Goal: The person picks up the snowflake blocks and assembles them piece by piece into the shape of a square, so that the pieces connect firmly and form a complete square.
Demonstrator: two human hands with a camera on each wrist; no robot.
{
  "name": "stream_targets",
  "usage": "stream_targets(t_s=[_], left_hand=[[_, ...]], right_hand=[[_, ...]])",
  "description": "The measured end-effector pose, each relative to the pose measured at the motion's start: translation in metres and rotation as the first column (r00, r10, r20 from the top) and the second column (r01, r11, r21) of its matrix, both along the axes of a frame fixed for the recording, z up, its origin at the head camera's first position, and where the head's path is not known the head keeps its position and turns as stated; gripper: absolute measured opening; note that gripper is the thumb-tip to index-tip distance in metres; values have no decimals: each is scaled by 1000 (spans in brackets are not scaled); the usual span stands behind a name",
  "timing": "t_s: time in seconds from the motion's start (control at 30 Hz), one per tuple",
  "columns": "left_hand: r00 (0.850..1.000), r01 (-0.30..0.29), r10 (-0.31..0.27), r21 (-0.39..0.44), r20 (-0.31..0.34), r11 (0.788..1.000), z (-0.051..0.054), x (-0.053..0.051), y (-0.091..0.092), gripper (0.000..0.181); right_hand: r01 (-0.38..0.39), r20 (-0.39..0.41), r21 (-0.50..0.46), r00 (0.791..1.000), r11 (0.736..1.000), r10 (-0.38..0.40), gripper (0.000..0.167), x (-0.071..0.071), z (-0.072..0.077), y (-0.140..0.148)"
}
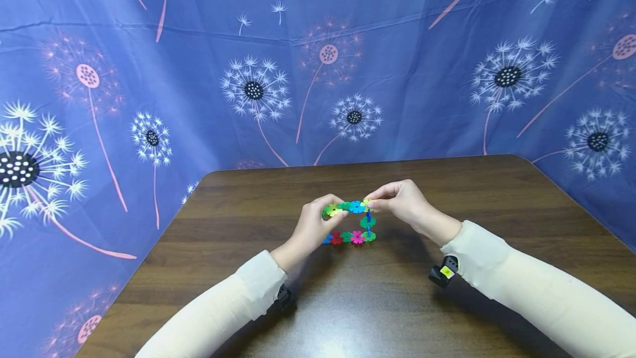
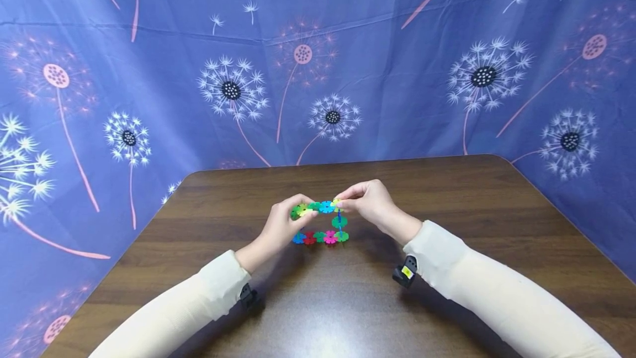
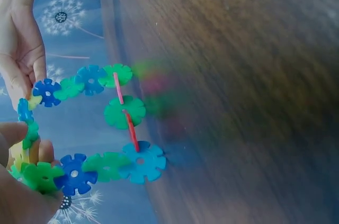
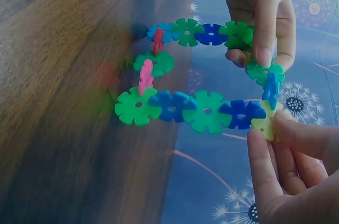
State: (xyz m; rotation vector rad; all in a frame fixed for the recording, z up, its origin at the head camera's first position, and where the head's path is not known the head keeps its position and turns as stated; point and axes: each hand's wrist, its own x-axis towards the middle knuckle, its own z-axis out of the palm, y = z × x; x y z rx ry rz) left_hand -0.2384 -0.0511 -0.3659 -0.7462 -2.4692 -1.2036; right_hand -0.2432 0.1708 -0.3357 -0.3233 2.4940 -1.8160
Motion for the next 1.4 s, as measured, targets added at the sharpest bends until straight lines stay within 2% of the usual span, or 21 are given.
stream_targets(t_s=[0.13, 0.27, 0.37, 0.47, 0.63, 0.77, 0.93, 1.07, 1.27, 1.4], left_hand=[[997, 24, -25, 8, 78, 1000, 1, 1, -5, 22], [979, 61, -72, 65, 190, 996, 3, 3, -12, 26], [971, 69, -90, 100, 223, 993, 5, 5, -18, 24], [976, 52, -74, 111, 206, 993, 5, 6, -24, 22], [992, -18, 3, 121, 124, 992, 0, 5, -33, 18], [993, -65, 51, 122, 108, 990, -4, 6, -37, 15], [978, -94, 58, 173, 200, 980, -8, 7, -34, 13], [969, -92, 35, 227, 245, 969, -13, 8, -32, 11], [963, -83, 30, 185, 269, 979, -24, 8, -33, 7], [954, -93, 39, 166, 299, 982, -27, 8, -34, 7]], right_hand=[[-22, 2, -19, 1000, 1000, 22, 25, 1, -2, 1], [-44, -4, -17, 999, 999, 44, 25, 1, -3, 0], [-49, -20, -15, 999, 999, 49, 25, 2, -4, 0], [-46, -35, -19, 998, 999, 46, 26, 3, -5, 1], [-40, -44, -37, 998, 998, 39, 29, 2, -10, 2], [-38, -46, -36, 998, 999, 36, 29, 2, -16, 4], [-37, -31, -21, 999, 999, 36, 25, 3, -26, 6], [-62, 4, -20, 998, 998, 62, 26, 4, -31, 6], [-83, 48, -16, 995, 996, 84, 27, 8, -39, 6], [-86, 79, -70, 993, 994, 91, 28, 8, -46, 4]])
